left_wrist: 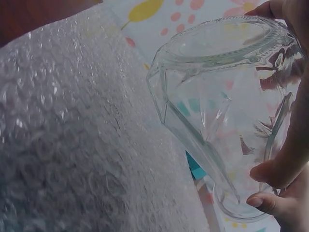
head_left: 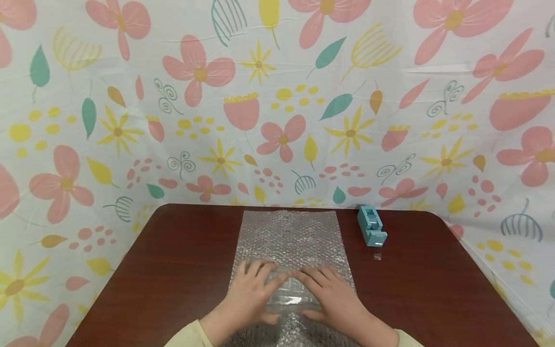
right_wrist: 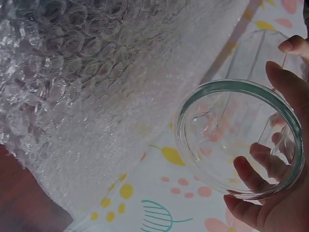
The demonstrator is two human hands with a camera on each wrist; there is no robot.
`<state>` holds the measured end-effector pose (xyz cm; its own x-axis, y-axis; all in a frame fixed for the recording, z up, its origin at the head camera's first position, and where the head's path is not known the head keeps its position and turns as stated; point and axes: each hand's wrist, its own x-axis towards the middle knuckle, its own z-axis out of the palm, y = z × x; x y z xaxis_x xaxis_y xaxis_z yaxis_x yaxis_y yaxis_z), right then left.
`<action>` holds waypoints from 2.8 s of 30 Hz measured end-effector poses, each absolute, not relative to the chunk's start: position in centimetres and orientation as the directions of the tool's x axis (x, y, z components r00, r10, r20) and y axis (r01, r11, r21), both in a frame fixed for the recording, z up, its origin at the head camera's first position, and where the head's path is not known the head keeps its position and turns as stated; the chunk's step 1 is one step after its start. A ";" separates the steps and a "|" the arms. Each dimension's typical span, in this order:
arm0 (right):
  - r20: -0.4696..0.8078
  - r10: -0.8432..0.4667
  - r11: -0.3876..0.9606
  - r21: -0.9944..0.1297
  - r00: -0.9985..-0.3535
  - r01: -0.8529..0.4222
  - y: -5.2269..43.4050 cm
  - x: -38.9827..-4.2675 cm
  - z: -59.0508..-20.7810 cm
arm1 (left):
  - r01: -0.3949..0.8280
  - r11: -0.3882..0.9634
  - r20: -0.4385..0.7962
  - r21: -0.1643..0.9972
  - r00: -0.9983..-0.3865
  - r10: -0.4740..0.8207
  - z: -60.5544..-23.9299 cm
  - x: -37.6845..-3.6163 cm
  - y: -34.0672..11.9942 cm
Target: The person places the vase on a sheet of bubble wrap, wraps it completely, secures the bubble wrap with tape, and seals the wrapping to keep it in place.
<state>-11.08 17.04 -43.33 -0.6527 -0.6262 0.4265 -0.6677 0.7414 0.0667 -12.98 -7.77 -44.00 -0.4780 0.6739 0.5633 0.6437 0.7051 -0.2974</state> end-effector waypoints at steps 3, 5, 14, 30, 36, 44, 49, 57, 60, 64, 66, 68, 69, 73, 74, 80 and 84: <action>0.419 -0.627 0.739 0.055 -0.657 -0.671 17.1 -11.0 -43.6 | 0.647 0.705 0.559 -0.291 -0.483 0.674 -44.2 -12.7 -7.7; 0.422 -0.630 0.731 0.039 -0.652 -0.681 17.1 -11.0 -44.0 | 0.654 0.704 0.534 -0.278 -0.504 0.679 -44.3 -12.5 -7.7; 0.395 -0.626 0.715 -0.053 -0.672 -0.697 17.0 -10.9 -45.4 | 0.664 0.700 0.408 -0.263 -0.581 0.704 -44.6 -11.9 -8.0; 0.195 -0.664 0.690 -0.210 -0.722 -0.692 17.4 -12.2 -44.8 | 0.646 0.737 0.339 -0.199 -0.660 0.670 -44.8 -12.0 -7.5; 0.125 -0.686 0.681 -0.238 -0.717 -0.692 17.7 -12.8 -44.2 | 0.635 0.754 0.291 -0.166 -0.699 0.653 -44.6 -11.9 -7.3; 0.116 -0.653 0.706 -0.264 -0.748 -0.657 17.5 -12.7 -44.8 | 0.655 0.740 0.203 -0.156 -0.712 0.673 -43.9 -12.4 -7.4; 0.112 -0.633 0.723 -0.268 -0.766 -0.636 17.3 -12.8 -45.0 | 0.672 0.727 0.183 -0.141 -0.704 0.686 -43.8 -12.9 -7.6; 0.133 -0.621 0.733 -0.249 -0.772 -0.633 16.9 -13.1 -45.3 | 0.677 0.722 0.208 -0.142 -0.693 0.691 -44.2 -13.5 -7.9; 0.135 -0.622 0.732 -0.248 -0.771 -0.634 16.9 -13.3 -45.3 | 0.674 0.725 0.206 -0.143 -0.696 0.687 -44.3 -13.7 -7.9; 0.143 -0.626 0.727 -0.249 -0.766 -0.640 17.0 -13.6 -45.3 | 0.663 0.736 0.201 -0.139 -0.708 0.677 -44.3 -13.8 -7.8; 0.152 -0.630 0.722 -0.248 -0.762 -0.646 17.1 -13.8 -45.3 | 0.659 0.741 0.199 -0.131 -0.715 0.671 -44.3 -14.0 -7.7; 0.157 -0.631 0.717 -0.256 -0.760 -0.649 17.1 -14.1 -45.2 | 0.656 0.746 0.191 -0.119 -0.722 0.665 -44.3 -14.1 -7.6; 0.159 -0.633 0.712 -0.265 -0.758 -0.650 17.2 -14.2 -45.2 | 0.654 0.749 0.181 -0.108 -0.728 0.662 -44.3 -14.2 -7.6; 0.133 -0.639 0.696 -0.320 -0.758 -0.643 17.1 -14.7 -44.9 | 0.647 0.762 0.127 -0.025 -0.754 0.644 -44.0 -14.4 -7.7; 0.123 -0.639 0.694 -0.334 -0.759 -0.638 17.0 -14.8 -44.9 | 0.643 0.766 0.115 -0.002 -0.760 0.639 -43.9 -14.5 -7.8; 0.084 -0.621 0.706 -0.371 -0.779 -0.603 16.9 -15.0 -44.8 | 0.634 0.772 0.157 -0.042 -0.759 0.632 -43.9 -13.2 -7.7; 0.088 -0.610 0.710 -0.380 -0.787 -0.593 17.0 -15.0 -45.0 | 0.655 0.736 0.310 -0.172 -0.673 0.672 -45.1 -11.4 -7.8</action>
